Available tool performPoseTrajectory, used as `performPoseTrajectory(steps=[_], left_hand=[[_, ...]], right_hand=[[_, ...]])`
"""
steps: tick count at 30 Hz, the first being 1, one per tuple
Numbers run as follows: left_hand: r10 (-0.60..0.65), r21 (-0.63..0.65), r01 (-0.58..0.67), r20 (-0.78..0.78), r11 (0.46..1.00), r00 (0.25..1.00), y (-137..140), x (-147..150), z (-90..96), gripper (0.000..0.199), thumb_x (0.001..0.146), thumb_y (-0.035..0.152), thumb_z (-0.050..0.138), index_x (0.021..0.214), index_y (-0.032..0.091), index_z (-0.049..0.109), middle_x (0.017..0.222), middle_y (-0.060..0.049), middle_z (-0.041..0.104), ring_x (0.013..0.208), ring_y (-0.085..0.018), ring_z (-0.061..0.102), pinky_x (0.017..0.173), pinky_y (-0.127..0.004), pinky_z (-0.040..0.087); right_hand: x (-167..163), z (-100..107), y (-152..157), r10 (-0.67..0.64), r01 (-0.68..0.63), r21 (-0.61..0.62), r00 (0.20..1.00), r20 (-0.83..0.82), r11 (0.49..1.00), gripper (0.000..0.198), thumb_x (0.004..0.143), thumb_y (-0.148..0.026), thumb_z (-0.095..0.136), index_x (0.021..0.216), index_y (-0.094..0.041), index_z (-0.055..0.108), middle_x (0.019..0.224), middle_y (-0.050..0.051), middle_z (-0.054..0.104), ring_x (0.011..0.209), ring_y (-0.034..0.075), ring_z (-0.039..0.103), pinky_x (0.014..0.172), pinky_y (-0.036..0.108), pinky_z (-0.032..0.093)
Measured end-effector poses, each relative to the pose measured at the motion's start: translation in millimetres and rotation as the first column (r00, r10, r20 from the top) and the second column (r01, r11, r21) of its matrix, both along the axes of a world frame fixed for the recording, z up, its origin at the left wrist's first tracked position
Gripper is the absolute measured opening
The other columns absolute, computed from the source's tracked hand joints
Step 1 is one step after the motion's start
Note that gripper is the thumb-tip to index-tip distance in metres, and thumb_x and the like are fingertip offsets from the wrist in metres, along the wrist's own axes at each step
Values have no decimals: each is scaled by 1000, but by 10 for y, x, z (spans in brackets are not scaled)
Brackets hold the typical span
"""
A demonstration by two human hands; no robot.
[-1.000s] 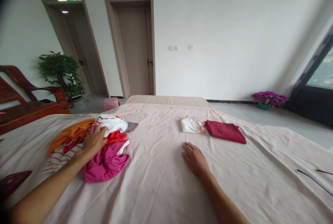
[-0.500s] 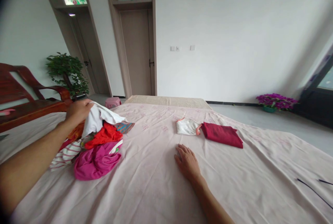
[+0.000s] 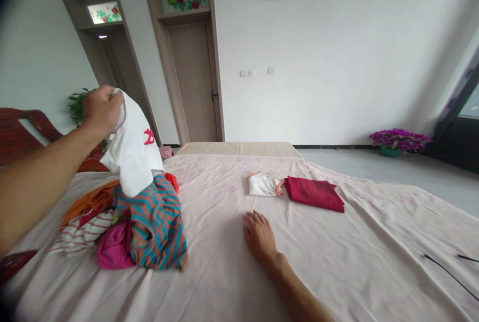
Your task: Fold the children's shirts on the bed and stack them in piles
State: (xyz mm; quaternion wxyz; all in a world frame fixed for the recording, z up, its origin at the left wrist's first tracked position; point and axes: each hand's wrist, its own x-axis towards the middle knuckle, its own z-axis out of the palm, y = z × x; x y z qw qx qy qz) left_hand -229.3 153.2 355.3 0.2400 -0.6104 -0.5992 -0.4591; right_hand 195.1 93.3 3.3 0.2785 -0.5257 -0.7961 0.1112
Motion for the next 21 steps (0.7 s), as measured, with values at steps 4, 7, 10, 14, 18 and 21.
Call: performPoseTrajectory(steps=[4, 7, 10, 14, 18, 21], left_hand=[[-71, -4, 73, 193, 997, 979, -170, 666, 155, 32, 91, 27, 51, 97, -2, 63, 100, -12, 69, 87, -14, 57, 88, -32, 38], [-424, 85, 458, 553, 885, 717, -304, 1253, 117, 27, 90, 22, 50, 106, 2, 59, 95, -9, 68, 65, -7, 53, 70, -25, 41], [-572, 85, 806, 748, 586, 337, -564, 1863, -62, 26, 90, 21, 52, 114, 11, 57, 99, -7, 68, 60, -5, 55, 62, -23, 43], [-523, -173, 985, 839, 1, 148, -881, 2342, -598, 44, 91, 39, 55, 132, 25, 49, 119, -8, 66, 94, -19, 69, 81, -37, 53], [-554, -551, 834, 683, 36, 476, -776, 2184, -1641, 49, 86, 45, 57, 131, 26, 55, 131, -11, 62, 120, -26, 59, 100, -43, 47], [-515, -833, 462, 264, 304, 815, -655, 1832, -2568, 55, 82, 41, 57, 134, 23, 57, 141, -15, 54, 133, -31, 48, 112, -51, 32]], right_hand=[[-251, 579, -232, 94, -175, -107, 848, -522, 979, 34, 93, -38, 51, 117, -20, 66, 111, 11, 70, 101, 26, 64, 90, 43, 49], [-517, 1187, -509, 195, -557, -132, 489, -850, 820, 56, 88, -51, 59, 137, -24, 49, 109, 10, 70, 91, 23, 67, 75, 37, 53], [-645, 1674, -640, 242, -607, 73, 201, -949, 791, 74, 77, -51, 73, 140, -26, 45, 126, 9, 63, 107, 24, 63, 84, 37, 52], [-314, 1741, -402, 90, -406, 32, 123, -988, 913, 61, 80, -51, 66, 131, -20, 54, 114, 8, 68, 101, 25, 65, 83, 37, 54], [550, 1150, -70, -149, -412, -448, 582, -800, 793, 45, 81, -46, 58, 111, -13, 65, 87, 9, 72, 80, 26, 69, 71, 36, 55], [1198, 707, 70, -221, 30, -615, 946, -238, 788, 41, 76, -31, 63, 113, -15, 65, 95, 9, 73, 87, 27, 69, 76, 35, 53]])
